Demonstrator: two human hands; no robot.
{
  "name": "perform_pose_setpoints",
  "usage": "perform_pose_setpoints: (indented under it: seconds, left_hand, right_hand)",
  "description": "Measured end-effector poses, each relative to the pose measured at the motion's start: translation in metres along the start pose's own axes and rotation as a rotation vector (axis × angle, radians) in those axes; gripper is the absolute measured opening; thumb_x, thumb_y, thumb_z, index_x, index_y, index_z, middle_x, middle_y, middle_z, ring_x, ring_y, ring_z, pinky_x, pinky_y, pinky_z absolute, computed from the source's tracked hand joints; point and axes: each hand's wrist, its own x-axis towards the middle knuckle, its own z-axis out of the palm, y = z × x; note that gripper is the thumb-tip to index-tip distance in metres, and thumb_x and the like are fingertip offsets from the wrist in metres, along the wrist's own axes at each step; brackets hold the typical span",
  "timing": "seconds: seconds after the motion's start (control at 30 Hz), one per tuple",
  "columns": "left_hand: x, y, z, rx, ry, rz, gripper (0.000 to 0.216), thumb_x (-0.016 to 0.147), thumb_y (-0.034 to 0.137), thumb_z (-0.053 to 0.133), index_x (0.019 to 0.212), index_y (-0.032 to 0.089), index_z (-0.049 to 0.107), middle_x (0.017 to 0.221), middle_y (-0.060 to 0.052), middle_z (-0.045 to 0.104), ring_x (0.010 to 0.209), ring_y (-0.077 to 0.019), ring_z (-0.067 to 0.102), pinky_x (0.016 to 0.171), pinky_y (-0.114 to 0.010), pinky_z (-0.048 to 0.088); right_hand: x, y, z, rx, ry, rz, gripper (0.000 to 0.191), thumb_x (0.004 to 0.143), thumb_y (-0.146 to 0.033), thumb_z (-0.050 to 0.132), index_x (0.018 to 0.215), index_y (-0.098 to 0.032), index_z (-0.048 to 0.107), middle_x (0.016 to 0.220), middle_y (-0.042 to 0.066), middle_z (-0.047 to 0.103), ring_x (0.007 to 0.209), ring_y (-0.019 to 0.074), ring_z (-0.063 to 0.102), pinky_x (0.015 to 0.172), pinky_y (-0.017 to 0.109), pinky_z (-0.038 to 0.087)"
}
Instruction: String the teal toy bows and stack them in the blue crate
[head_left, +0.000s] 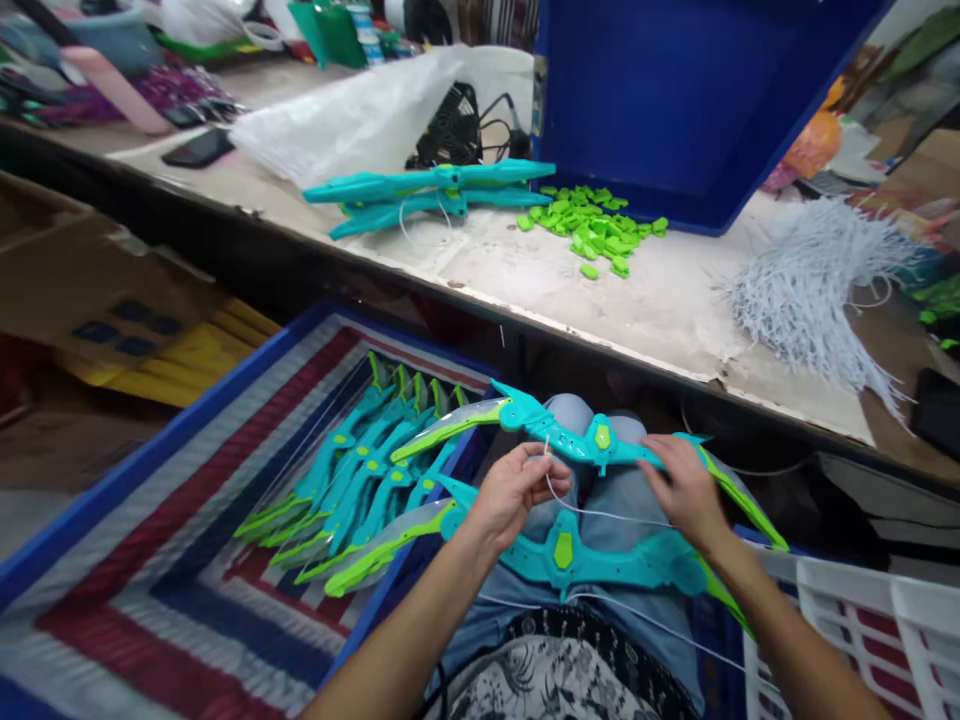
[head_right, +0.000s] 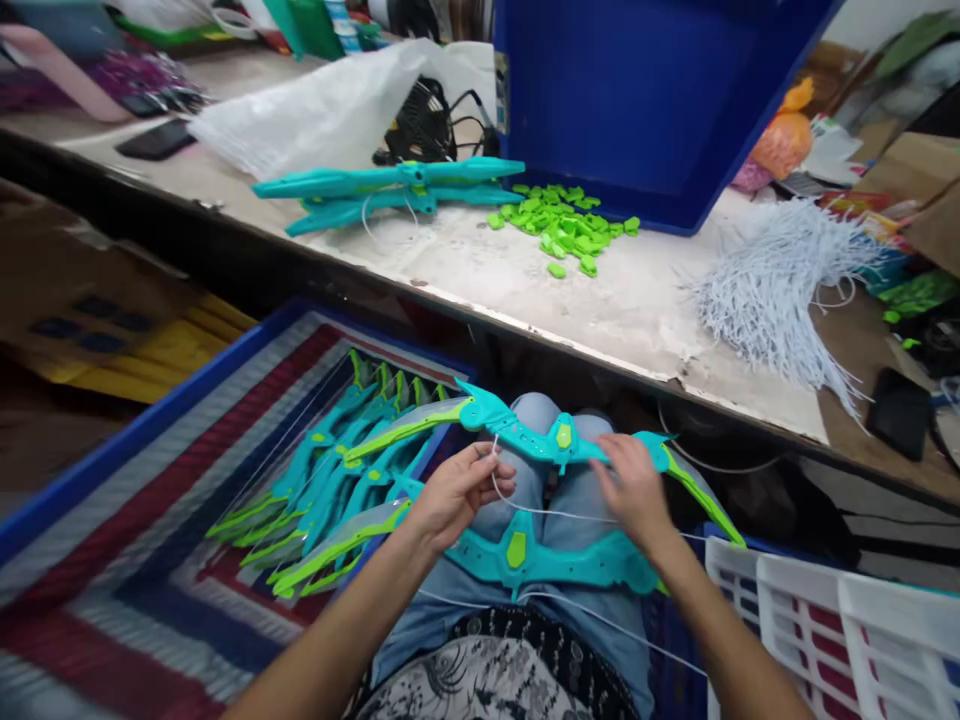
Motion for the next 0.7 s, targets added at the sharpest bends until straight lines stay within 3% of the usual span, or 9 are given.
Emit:
perform_pose_setpoints:
  seconds: [0.13, 0.23, 0.37, 0.5, 0.7]
  left_hand:
    - [-0.004, -0.001, 0.003, -0.002, 0.051, 0.045, 0.046, 0.053, 0.044, 0.085, 0.073, 0.013, 0.059, 0.063, -0.001, 0.064, 0.05, -0.0102, 0.057, 0.056, -0.025, 0.05]
    - [-0.013, 0.002, -0.002, 0.011, 0.114, 0.162, 0.04, 0.055, 0.043, 0.083, 0.071, 0.013, 0.062, 0.054, 0.004, 0.055, 0.044, -0.0053, 0.045, 0.05, -0.021, 0.042]
    - [-0.026, 0.022, -0.027, 0.16, 0.359, 0.426, 0.03, 0.064, 0.041, 0.076, 0.07, 0.014, 0.064, 0.051, 0.005, 0.05, 0.047, -0.0057, 0.04, 0.046, -0.019, 0.032]
    - [-0.026, 0.058, -0.053, 0.357, 0.598, 0.626, 0.025, 0.068, 0.039, 0.07, 0.073, 0.014, 0.068, 0.053, 0.004, 0.053, 0.05, -0.0084, 0.044, 0.049, -0.021, 0.035]
    - [0.0, 0.101, -0.049, 0.594, 0.613, 0.816, 0.02, 0.073, 0.034, 0.064, 0.071, 0.015, 0.071, 0.057, 0.001, 0.062, 0.056, -0.0126, 0.054, 0.055, -0.023, 0.043]
  right_hand:
    - [0.043, -0.054, 0.066, -0.045, -0.201, -0.136, 0.047, 0.088, -0.036, 0.054, 0.132, -0.021, 0.052, 0.108, 0.015, 0.062, 0.097, 0.0303, 0.055, 0.086, 0.047, 0.045]
    - [0.055, -0.057, 0.085, -0.155, -0.285, -0.163, 0.049, 0.087, -0.034, 0.056, 0.135, -0.021, 0.051, 0.095, 0.014, 0.062, 0.086, 0.0291, 0.056, 0.08, 0.045, 0.045]
    - [0.079, -0.02, 0.073, 0.044, -0.515, -0.23, 0.046, 0.09, -0.034, 0.05, 0.135, -0.026, 0.051, 0.094, 0.01, 0.065, 0.082, 0.0244, 0.062, 0.074, 0.036, 0.049]
    - [0.106, 0.01, 0.058, 0.404, -0.711, -0.139, 0.051, 0.086, -0.039, 0.054, 0.135, -0.025, 0.051, 0.112, 0.005, 0.068, 0.097, 0.0235, 0.065, 0.085, 0.033, 0.051]
    - [0.117, 0.01, 0.053, 0.504, -0.834, -0.001, 0.055, 0.08, -0.04, 0.058, 0.132, -0.021, 0.055, 0.123, 0.002, 0.065, 0.107, 0.0279, 0.063, 0.094, 0.036, 0.049]
